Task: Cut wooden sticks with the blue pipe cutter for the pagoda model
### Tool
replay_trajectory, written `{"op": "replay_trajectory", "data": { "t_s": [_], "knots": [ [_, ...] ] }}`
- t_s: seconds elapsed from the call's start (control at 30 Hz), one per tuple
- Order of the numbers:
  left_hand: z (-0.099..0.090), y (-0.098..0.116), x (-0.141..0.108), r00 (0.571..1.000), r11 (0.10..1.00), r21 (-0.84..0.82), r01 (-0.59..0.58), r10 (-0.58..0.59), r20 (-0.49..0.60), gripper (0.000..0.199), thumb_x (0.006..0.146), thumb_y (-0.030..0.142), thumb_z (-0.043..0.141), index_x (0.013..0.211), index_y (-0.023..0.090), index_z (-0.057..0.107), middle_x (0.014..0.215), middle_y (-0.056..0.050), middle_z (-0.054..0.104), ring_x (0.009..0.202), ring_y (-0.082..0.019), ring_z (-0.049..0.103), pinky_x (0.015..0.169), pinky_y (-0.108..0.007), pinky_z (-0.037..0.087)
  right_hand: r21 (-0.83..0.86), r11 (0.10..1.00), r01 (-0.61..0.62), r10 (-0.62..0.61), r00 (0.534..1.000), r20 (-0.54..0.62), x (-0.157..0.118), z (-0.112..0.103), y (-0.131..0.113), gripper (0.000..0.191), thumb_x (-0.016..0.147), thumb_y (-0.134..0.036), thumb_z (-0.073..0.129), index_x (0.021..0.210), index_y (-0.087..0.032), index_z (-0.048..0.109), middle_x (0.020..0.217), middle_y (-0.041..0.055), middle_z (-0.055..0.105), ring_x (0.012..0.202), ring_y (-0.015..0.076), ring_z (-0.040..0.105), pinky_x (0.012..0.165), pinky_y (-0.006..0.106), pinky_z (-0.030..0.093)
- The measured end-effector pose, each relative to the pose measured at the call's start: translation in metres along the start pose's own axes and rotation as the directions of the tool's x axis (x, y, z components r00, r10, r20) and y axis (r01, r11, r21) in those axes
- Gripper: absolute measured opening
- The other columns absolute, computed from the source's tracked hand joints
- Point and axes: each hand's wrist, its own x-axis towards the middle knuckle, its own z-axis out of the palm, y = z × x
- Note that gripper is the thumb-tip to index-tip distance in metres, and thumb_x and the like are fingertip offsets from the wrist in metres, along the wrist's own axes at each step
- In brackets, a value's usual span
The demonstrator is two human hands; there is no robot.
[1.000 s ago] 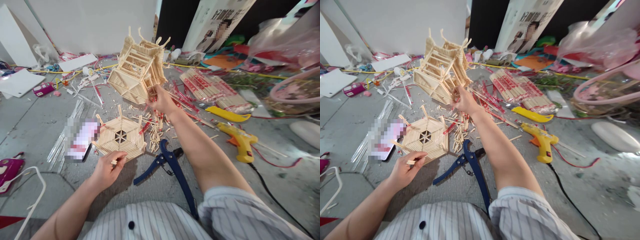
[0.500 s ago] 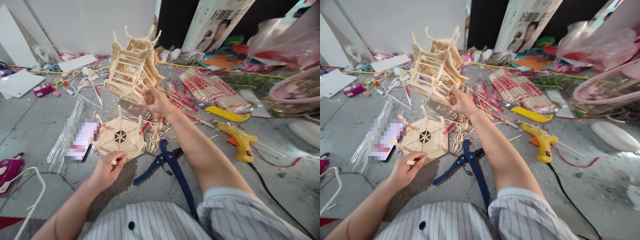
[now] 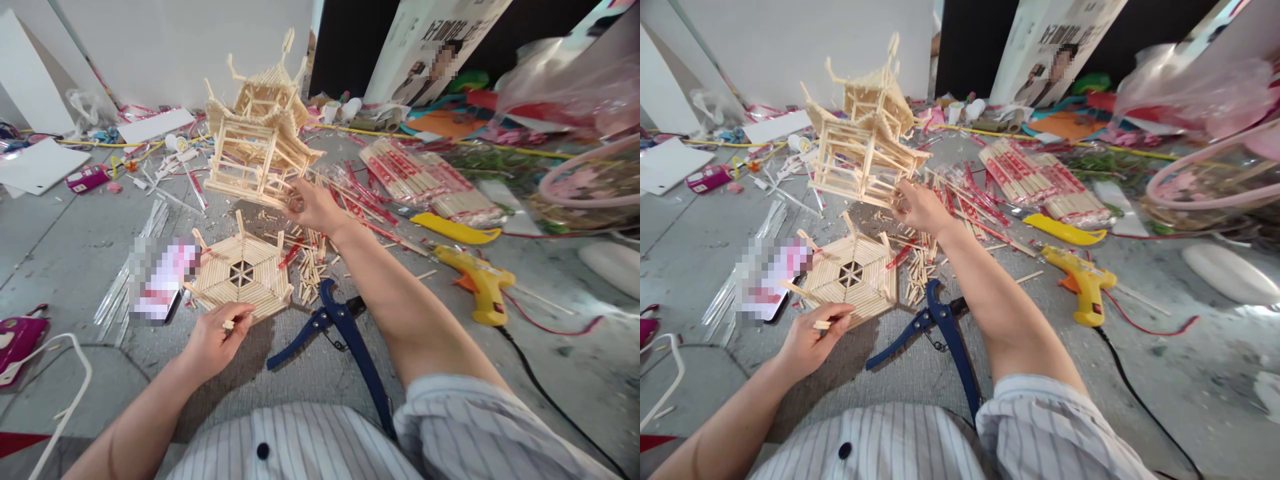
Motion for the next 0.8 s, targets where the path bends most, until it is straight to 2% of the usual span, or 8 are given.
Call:
{"op": "replay_trajectory", "data": {
  "t_s": [0.2,0.4,0.63,0.8],
  "knots": [
    [-0.0023,0.0027,0.0009,1.000,1.000,0.011,-0.014,0.014,-0.020,0.014,0.087,0.018,0.051,0.093,0.015,0.064,0.072,-0.001,0.071,0.063,-0.009,0.066,0.060,-0.016,0.052,0.057,0.998,-0.025,0.026,0.999,-0.019,-0.0003,-0.0031,0.0001,0.027,0.069,-0.030,0.058,0.093,-0.024,0.051,0.095,0.0042,0.068,0.078,0.0188,0.064,0.072,0.033,0.048],
    [-0.0018,0.0016,-0.0002,1.000,1.000,-0.003,-0.004,0.004,-0.011,0.014,0.087,0.017,0.052,0.094,0.015,0.064,0.072,-0.001,0.070,0.063,-0.009,0.065,0.061,-0.016,0.052,0.125,0.991,-0.051,0.052,0.999,-0.003,0.0004,-0.0051,0.0007,0.027,0.068,-0.030,0.062,0.093,-0.025,0.051,0.093,0.0031,0.066,0.080,0.0184,0.063,0.075,0.034,0.049],
    [-0.0008,-0.0003,-0.0014,1.000,1.000,0.008,-0.011,0.011,-0.014,0.014,0.088,0.018,0.052,0.095,0.015,0.064,0.074,-0.001,0.071,0.064,-0.008,0.065,0.062,-0.016,0.052,0.081,0.996,-0.025,0.026,1.000,-0.007,0.0004,-0.0022,-0.0003,0.028,0.070,-0.027,0.060,0.097,-0.023,0.052,0.094,0.0046,0.065,0.083,0.0187,0.063,0.075,0.033,0.048],
    [-0.0016,0.0010,-0.0013,0.999,0.999,0.014,-0.033,0.033,-0.021,0.014,0.087,0.014,0.053,0.094,0.014,0.064,0.071,0.000,0.070,0.062,-0.007,0.064,0.061,-0.014,0.051,0.042,0.999,0.001,-0.003,0.999,0.051,0.0002,-0.0022,-0.0007,0.029,0.071,-0.029,0.057,0.099,-0.022,0.053,0.100,0.0062,0.066,0.087,0.0207,0.062,0.076,0.033,0.048]
  ]
}}
